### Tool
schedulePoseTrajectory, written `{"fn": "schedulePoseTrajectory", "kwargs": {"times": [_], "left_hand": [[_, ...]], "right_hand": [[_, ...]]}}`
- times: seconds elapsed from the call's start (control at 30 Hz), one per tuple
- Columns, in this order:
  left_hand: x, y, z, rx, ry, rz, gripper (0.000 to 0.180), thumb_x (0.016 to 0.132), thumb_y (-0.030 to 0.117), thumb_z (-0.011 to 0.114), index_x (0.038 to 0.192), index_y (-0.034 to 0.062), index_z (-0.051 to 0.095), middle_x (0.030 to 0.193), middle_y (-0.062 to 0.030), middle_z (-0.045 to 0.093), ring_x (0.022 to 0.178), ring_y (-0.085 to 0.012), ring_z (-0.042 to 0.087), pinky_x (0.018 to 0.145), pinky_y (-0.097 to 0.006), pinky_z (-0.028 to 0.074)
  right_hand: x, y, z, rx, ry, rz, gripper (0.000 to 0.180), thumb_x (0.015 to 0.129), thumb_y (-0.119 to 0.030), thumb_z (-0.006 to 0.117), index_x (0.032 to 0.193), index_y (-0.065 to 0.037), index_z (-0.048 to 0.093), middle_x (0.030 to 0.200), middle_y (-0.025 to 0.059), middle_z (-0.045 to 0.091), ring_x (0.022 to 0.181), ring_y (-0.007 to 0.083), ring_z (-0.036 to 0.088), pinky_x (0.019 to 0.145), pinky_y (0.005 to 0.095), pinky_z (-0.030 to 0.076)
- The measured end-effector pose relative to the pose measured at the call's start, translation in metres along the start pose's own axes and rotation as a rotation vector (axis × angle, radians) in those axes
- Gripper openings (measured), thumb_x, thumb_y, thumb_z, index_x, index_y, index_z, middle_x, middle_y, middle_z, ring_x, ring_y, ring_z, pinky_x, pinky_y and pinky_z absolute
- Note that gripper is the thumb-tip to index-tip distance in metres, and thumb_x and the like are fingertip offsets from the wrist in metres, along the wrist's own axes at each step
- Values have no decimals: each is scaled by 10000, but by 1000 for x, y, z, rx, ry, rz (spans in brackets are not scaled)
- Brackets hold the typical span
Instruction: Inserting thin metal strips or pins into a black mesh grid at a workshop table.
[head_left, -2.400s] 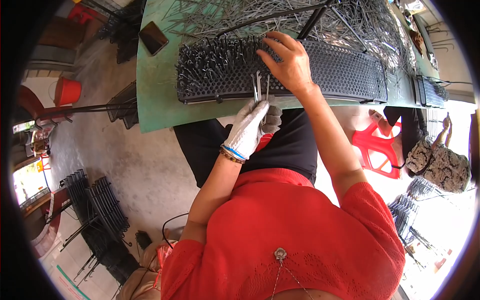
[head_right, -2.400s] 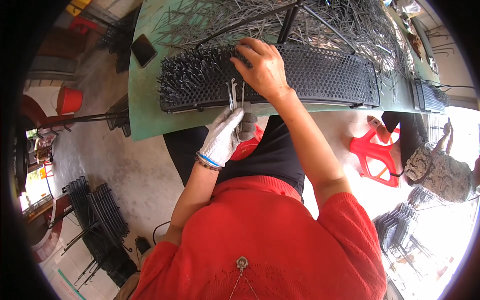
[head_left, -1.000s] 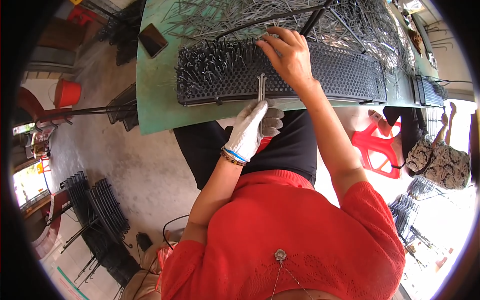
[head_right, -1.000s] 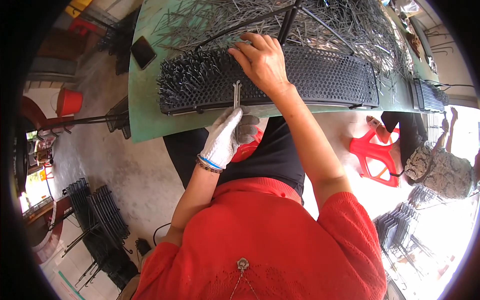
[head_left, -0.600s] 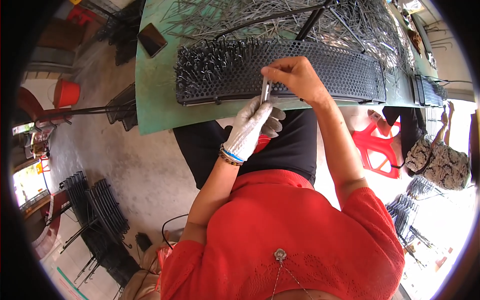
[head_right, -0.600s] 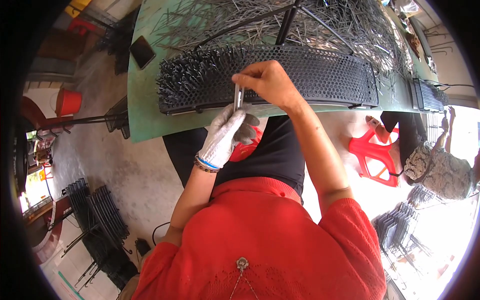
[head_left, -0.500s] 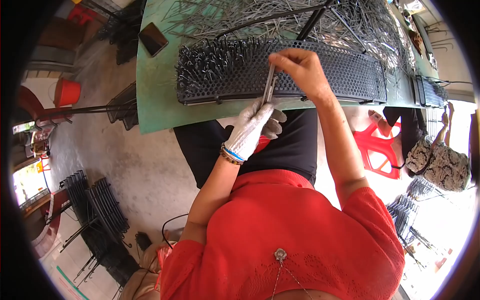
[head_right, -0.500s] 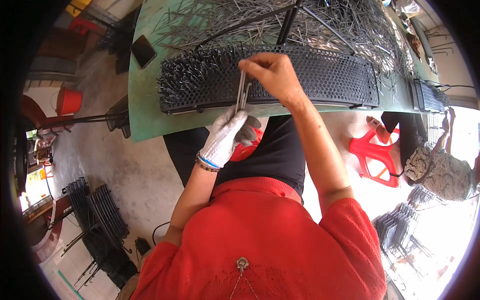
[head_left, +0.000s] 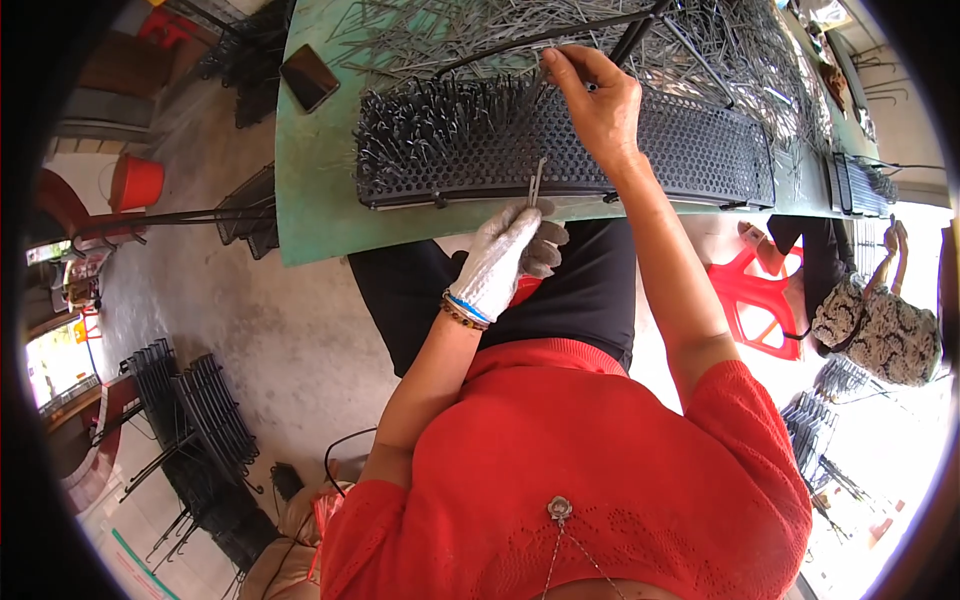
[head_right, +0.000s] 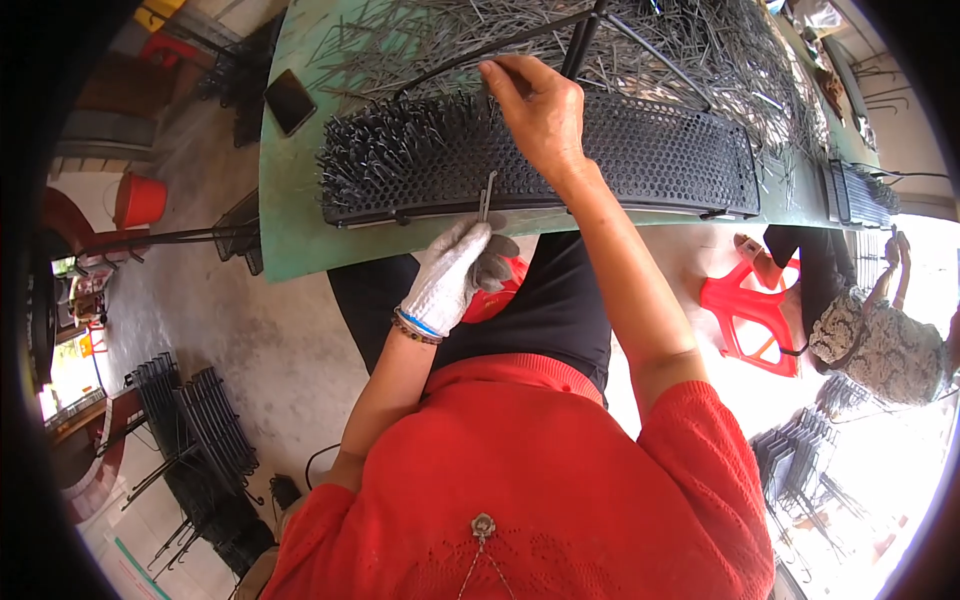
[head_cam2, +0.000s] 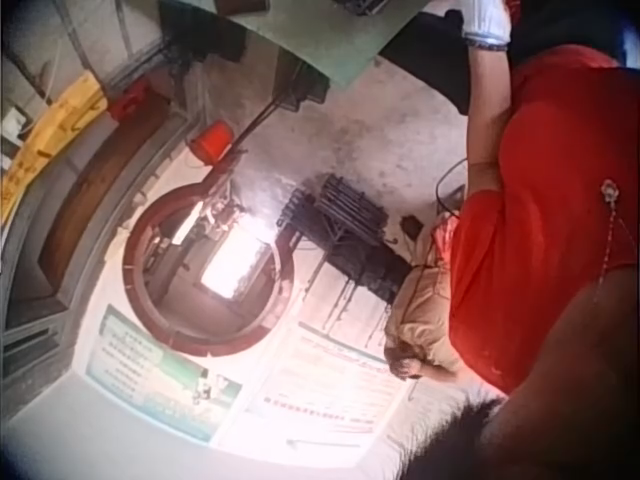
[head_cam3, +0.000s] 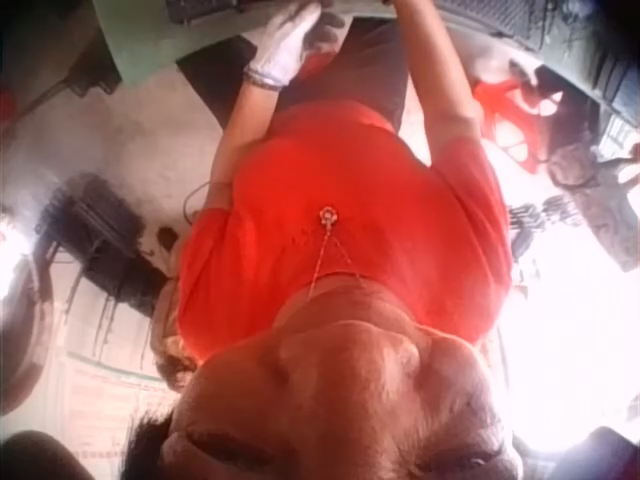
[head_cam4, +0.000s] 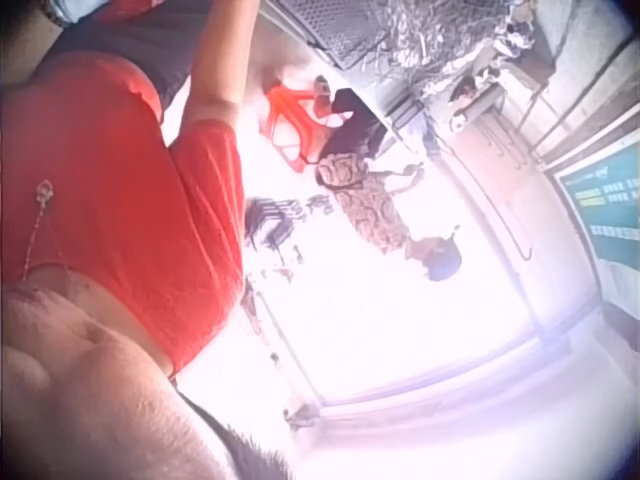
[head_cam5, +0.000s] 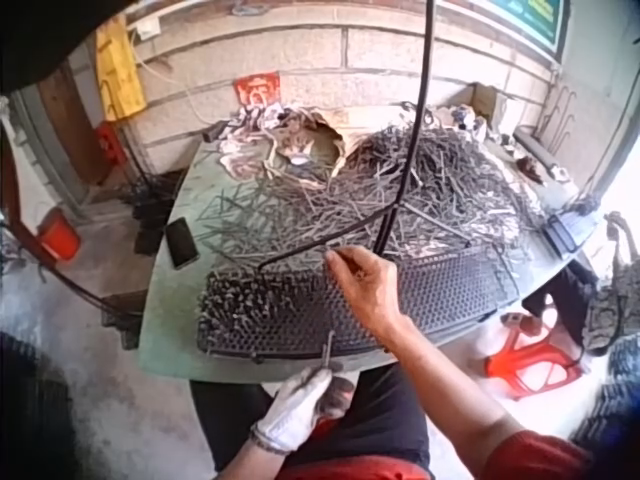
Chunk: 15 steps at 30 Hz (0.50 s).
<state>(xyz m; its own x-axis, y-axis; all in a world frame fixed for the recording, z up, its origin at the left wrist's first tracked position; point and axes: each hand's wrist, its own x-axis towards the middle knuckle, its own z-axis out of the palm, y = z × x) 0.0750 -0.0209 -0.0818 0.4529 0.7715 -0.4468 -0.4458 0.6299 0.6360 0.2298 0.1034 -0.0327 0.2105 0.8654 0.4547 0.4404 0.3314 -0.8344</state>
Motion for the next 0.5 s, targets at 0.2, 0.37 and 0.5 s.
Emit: {"fn": "schedulePoseTrajectory", "kwargs": {"times": [0.2,0.37,0.5], "left_hand": [[3,-2,-3,-25,-18,-25,232,999,195,456,1153,49,551,882,-115,684,628,-144,659,511,-238,528],[2,-3,-4,-13,-17,-20,236,999,202,458,1158,54,551,874,-109,685,627,-143,658,512,-238,526],[0,-2,-1,-16,-8,-25,235,998,201,458,1158,57,554,871,-104,685,626,-139,656,516,-237,525]], "right_hand": [[-4,-2,4,-39,3,-46,178,860,-169,707,963,-24,711,790,73,715,737,99,675,673,245,521],[-7,-7,3,-110,11,-156,170,846,-154,715,966,-34,708,816,86,713,730,121,677,666,252,522],[-8,3,5,-240,15,-326,159,832,-135,722,957,-38,702,842,94,706,716,163,681,661,270,531]]}}
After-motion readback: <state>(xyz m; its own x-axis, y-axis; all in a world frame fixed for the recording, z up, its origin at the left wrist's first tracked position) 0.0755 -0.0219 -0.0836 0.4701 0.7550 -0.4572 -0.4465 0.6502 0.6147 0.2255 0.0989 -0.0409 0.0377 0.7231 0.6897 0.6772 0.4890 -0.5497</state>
